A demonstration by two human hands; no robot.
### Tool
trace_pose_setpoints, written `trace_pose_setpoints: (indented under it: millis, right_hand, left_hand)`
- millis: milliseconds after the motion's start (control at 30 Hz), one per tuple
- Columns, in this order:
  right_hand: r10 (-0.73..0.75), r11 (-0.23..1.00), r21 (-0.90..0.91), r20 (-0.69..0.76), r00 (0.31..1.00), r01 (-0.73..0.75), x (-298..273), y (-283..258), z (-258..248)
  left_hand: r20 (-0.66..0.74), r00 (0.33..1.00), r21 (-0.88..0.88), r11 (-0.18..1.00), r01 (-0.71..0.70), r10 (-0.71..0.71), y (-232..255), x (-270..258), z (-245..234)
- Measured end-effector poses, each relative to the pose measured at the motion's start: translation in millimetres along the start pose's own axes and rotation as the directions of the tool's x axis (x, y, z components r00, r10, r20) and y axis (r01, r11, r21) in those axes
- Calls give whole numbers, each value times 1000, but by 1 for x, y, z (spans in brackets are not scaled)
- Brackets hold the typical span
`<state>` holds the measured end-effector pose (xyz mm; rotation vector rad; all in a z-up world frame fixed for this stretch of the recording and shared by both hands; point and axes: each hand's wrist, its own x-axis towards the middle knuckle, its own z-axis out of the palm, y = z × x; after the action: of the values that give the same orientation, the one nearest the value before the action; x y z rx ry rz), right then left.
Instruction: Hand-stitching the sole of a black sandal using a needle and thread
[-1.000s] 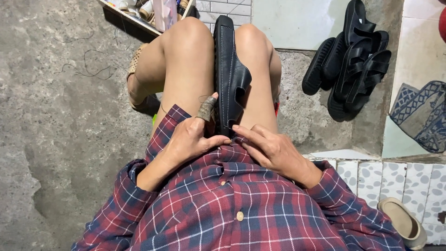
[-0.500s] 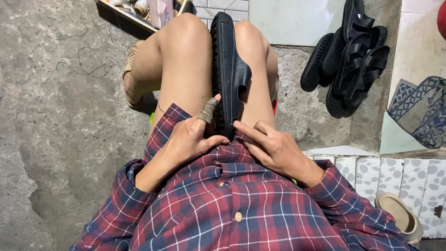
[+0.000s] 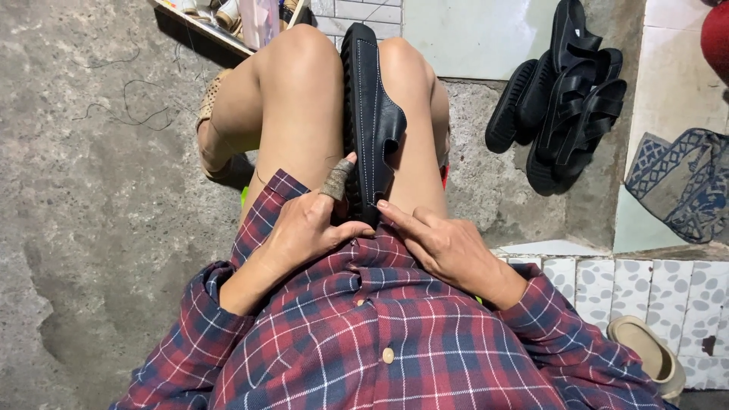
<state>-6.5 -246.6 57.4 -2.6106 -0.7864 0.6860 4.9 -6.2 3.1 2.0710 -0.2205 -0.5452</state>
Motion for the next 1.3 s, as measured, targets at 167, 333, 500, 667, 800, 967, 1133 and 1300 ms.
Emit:
trace_pose_setpoints:
  millis: [167, 333, 500, 667, 800, 967, 1133, 1300]
  right_hand:
    - [42, 999, -20, 50, 998, -41, 1, -1, -4]
    - [68, 997, 18, 110, 992, -71, 7, -8, -15]
    - [110, 992, 41, 171, 979, -119, 9, -12, -22]
    - [124, 990, 48, 176, 977, -134, 11, -17, -27]
    - [125, 986, 84, 205, 971, -145, 14, -24, -35]
    - [189, 974, 64, 298, 936, -217, 18, -27, -44]
    - [241, 970, -62, 381, 892, -235, 24, -33, -61]
    - [290, 937, -316, 458, 841, -150, 31, -39, -77]
  left_hand:
    - [-12, 1000, -1, 1000, -9, 9, 0, 0, 1]
    - [-22, 1000, 2, 1000, -15, 15, -1, 0, 2]
    - [-40, 999, -8, 1000, -23, 22, -6, 2, 6]
    - [-50, 998, -5, 999, -32, 32, -3, 0, 5]
    - [-52, 998, 1, 1000, -27, 27, -3, 0, 6]
    - [-47, 999, -4, 1000, -7, 7, -4, 1, 6]
    - [-42, 999, 42, 999, 1, 1, -3, 3, 8]
    - [-76, 985, 206, 969, -134, 152, 6, 4, 7]
